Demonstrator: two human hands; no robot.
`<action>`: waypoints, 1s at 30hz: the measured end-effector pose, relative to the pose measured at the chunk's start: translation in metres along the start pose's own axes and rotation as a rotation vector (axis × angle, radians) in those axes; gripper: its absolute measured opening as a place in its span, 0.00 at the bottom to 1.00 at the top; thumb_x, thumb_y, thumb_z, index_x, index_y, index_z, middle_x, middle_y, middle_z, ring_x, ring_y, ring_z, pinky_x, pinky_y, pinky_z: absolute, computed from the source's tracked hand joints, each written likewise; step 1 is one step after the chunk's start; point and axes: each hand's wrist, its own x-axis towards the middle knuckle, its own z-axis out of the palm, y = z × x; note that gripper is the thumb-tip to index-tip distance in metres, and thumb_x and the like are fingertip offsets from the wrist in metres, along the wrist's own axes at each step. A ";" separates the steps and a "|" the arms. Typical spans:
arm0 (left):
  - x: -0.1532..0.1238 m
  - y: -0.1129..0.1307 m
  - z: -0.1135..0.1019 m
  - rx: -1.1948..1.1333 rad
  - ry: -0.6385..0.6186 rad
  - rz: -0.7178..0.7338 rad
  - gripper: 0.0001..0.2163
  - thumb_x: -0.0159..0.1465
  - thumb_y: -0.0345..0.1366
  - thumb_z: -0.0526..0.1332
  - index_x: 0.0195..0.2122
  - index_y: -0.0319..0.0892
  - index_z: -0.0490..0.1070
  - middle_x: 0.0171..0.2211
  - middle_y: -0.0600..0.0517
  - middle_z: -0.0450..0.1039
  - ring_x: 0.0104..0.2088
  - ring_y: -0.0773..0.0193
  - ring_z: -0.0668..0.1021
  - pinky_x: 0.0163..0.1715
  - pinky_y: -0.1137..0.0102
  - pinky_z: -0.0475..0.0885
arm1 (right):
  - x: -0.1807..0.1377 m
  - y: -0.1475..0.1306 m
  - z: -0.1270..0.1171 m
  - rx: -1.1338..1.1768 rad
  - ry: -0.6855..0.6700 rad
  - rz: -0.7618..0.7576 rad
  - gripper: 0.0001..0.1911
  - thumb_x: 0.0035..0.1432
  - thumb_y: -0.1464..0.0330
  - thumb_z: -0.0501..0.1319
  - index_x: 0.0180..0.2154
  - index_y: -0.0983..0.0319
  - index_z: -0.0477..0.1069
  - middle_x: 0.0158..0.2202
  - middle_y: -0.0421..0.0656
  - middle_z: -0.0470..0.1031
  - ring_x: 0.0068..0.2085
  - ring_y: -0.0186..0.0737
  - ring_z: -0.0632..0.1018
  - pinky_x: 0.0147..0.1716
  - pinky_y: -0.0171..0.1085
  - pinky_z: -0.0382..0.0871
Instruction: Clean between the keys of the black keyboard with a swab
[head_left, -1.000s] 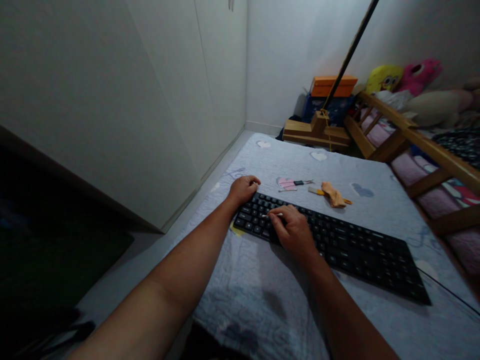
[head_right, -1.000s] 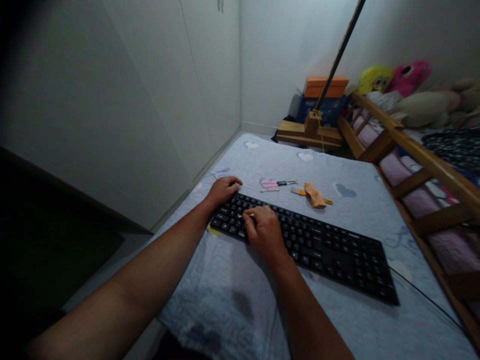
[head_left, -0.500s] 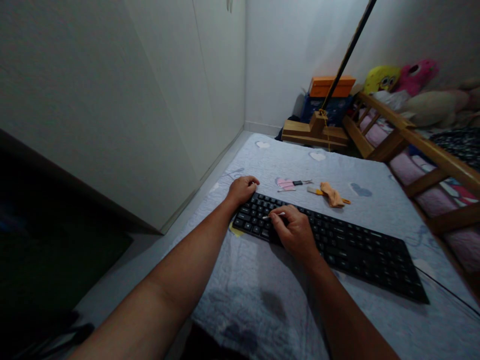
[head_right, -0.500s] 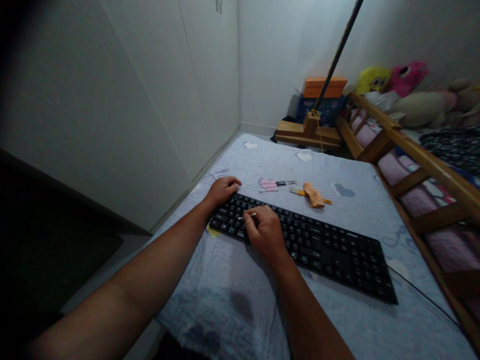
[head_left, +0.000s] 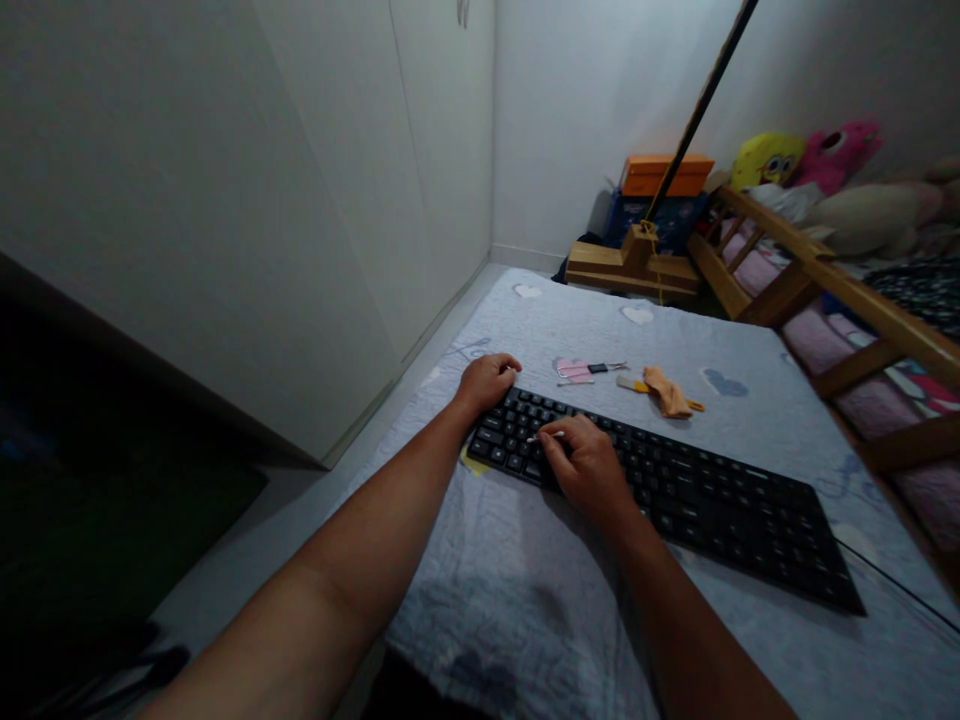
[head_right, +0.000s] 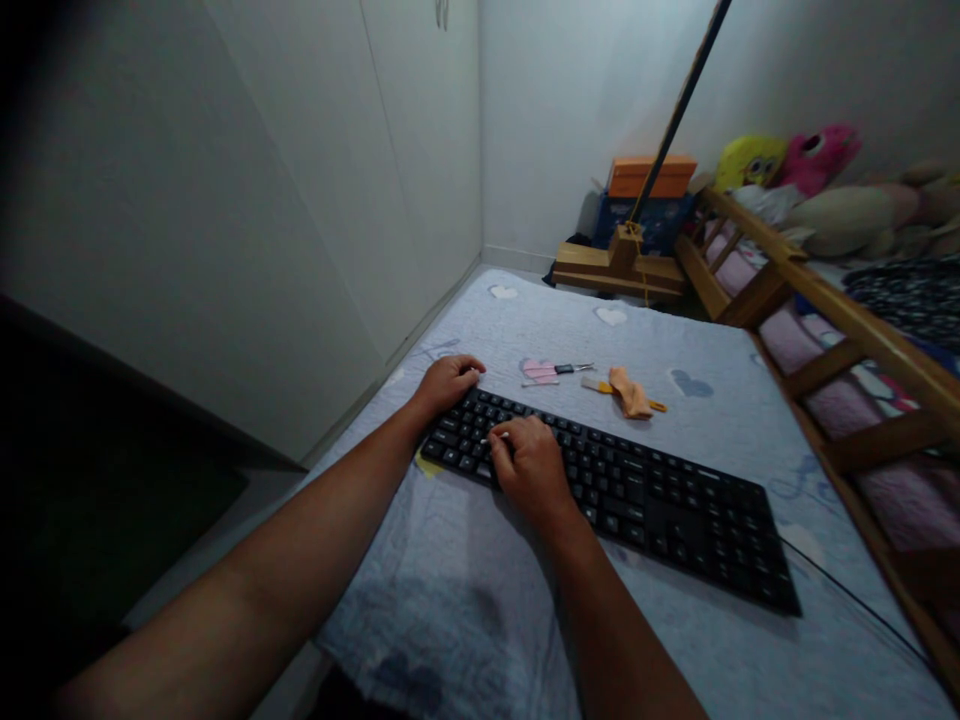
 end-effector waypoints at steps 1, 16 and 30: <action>0.000 0.000 0.000 0.001 0.001 0.000 0.14 0.59 0.33 0.56 0.41 0.41 0.80 0.33 0.50 0.79 0.35 0.62 0.77 0.39 0.70 0.71 | 0.000 0.000 0.001 -0.011 -0.007 -0.003 0.09 0.61 0.70 0.56 0.32 0.60 0.74 0.33 0.45 0.78 0.38 0.43 0.75 0.41 0.41 0.66; 0.000 0.003 -0.002 0.002 -0.010 -0.019 0.14 0.59 0.33 0.56 0.41 0.42 0.80 0.33 0.51 0.80 0.35 0.62 0.78 0.40 0.70 0.71 | 0.003 0.006 0.005 -0.112 0.001 -0.047 0.08 0.63 0.72 0.57 0.34 0.61 0.75 0.34 0.45 0.78 0.39 0.45 0.73 0.43 0.43 0.64; -0.001 0.003 -0.002 0.006 -0.007 -0.026 0.14 0.59 0.33 0.56 0.40 0.42 0.80 0.32 0.51 0.80 0.35 0.62 0.77 0.39 0.70 0.71 | 0.001 -0.002 0.002 -0.106 -0.042 -0.063 0.08 0.62 0.72 0.56 0.31 0.61 0.73 0.31 0.43 0.76 0.36 0.43 0.72 0.40 0.42 0.62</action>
